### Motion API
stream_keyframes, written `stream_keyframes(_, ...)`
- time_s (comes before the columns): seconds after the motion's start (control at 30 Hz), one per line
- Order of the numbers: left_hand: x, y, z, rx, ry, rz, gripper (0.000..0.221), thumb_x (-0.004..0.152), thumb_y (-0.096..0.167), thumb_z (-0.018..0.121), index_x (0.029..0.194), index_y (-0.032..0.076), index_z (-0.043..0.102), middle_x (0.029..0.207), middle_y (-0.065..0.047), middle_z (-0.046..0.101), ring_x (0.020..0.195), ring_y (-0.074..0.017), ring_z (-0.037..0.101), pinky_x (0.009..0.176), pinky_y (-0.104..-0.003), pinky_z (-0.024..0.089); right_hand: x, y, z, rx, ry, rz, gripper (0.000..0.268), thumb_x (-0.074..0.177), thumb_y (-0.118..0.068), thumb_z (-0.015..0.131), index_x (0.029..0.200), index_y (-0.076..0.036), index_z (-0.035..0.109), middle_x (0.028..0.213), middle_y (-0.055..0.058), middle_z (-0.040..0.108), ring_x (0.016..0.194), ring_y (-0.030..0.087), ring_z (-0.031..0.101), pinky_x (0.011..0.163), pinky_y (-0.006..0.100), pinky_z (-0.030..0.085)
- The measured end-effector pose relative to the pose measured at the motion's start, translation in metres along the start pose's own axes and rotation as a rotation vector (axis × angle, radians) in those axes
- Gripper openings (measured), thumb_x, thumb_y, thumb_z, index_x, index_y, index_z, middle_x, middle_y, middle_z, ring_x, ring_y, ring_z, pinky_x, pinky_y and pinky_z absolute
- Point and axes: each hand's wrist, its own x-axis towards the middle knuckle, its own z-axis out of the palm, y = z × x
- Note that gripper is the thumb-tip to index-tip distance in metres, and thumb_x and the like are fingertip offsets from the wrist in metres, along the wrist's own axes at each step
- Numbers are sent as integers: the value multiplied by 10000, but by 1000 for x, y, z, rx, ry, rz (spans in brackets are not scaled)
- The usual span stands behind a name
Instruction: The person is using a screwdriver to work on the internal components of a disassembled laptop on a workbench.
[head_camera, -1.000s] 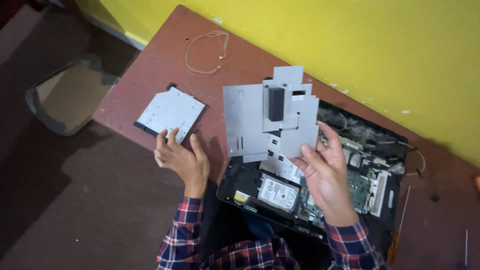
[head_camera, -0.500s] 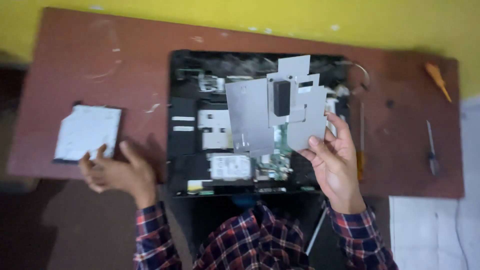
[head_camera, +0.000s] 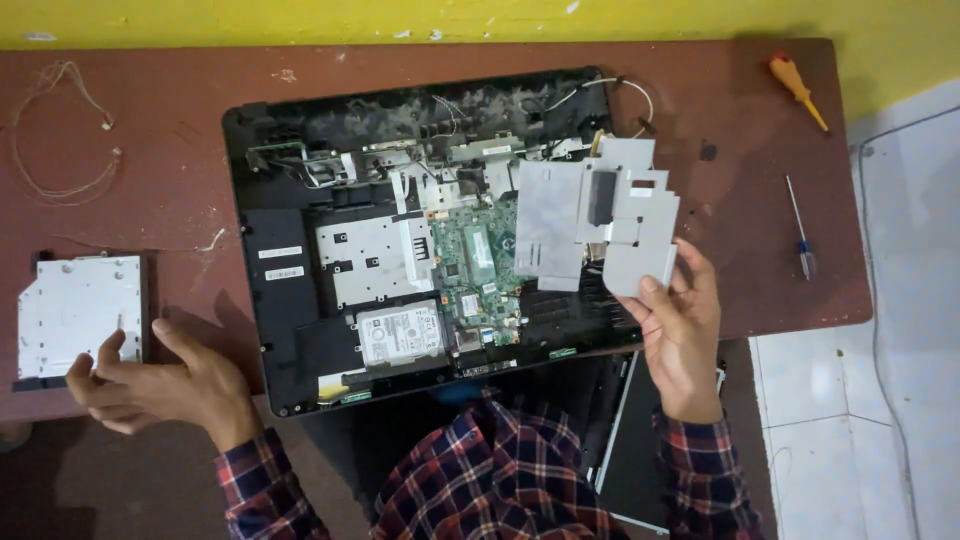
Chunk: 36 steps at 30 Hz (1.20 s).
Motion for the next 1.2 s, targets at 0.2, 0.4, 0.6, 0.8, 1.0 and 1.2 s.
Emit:
stream_keyframes(0.2, 0, 1, -2, -22, -21, 27, 739, 1139, 672, 331, 1175, -21, 587, 1338, -161, 383, 1239, -356, 347, 990, -604, 218, 2, 11, 3, -3, -20, 20, 728, 931, -74, 638, 1596, -116, 345, 1465, 157, 609, 1261, 324, 645, 988, 471, 589)
stream_keyframes(0.4, -3, -2, -2, -87, -58, 19, 588, 1160, 525, 449, 1218, -40, 599, 1360, -176, 362, 1273, -387, 329, 1006, -645, 175, 4, 13, 5, -53, -25, 27, 725, 924, -92, 638, 1593, -58, 358, 1458, 168, 610, 1287, 321, 633, 994, 489, 587)
stream_keyframes(0.6, 0, 4, -17, -294, -10, 74, 466, 1193, 371, 497, 1175, -93, 537, 1278, -146, 335, 1120, -367, 358, 971, -631, 313, 12, 16, -8, 104, 46, -91, 669, 903, -40, 672, 1523, -62, 421, 1469, 183, 602, 1284, 359, 637, 1017, 542, 603)
stream_keyframes(0.8, -2, 52, -67, -524, -95, 74, 224, 1176, 161, 455, 1209, -60, 438, 1322, -197, 312, 1264, -358, 299, 1111, -643, 253, 12, 0, -20, -1, 125, -149, 580, 1001, -76, 612, 1538, -145, 404, 1561, 54, 553, 1411, 287, 568, 1079, 503, 567)
stream_keyframes(1.0, -19, 90, -90, -707, -94, 224, 368, 1167, 290, 474, 1187, -77, 471, 1307, -181, 380, 1236, -331, 409, 1124, -483, 384, 5, 3, -14, 37, 64, -135, 611, 940, -59, 656, 1513, -77, 444, 1508, 135, 575, 1328, 329, 619, 1045, 512, 599)
stream_keyframes(1.2, -56, 127, -105, -628, -474, 369, 477, 1029, 426, 469, 1159, -11, 612, 1261, -211, 626, 1217, -345, 575, 1110, -494, 390, -2, 7, -15, -68, 115, -27, 632, 946, -38, 584, 1550, -77, 401, 1552, 121, 539, 1402, 337, 558, 1058, 575, 547)
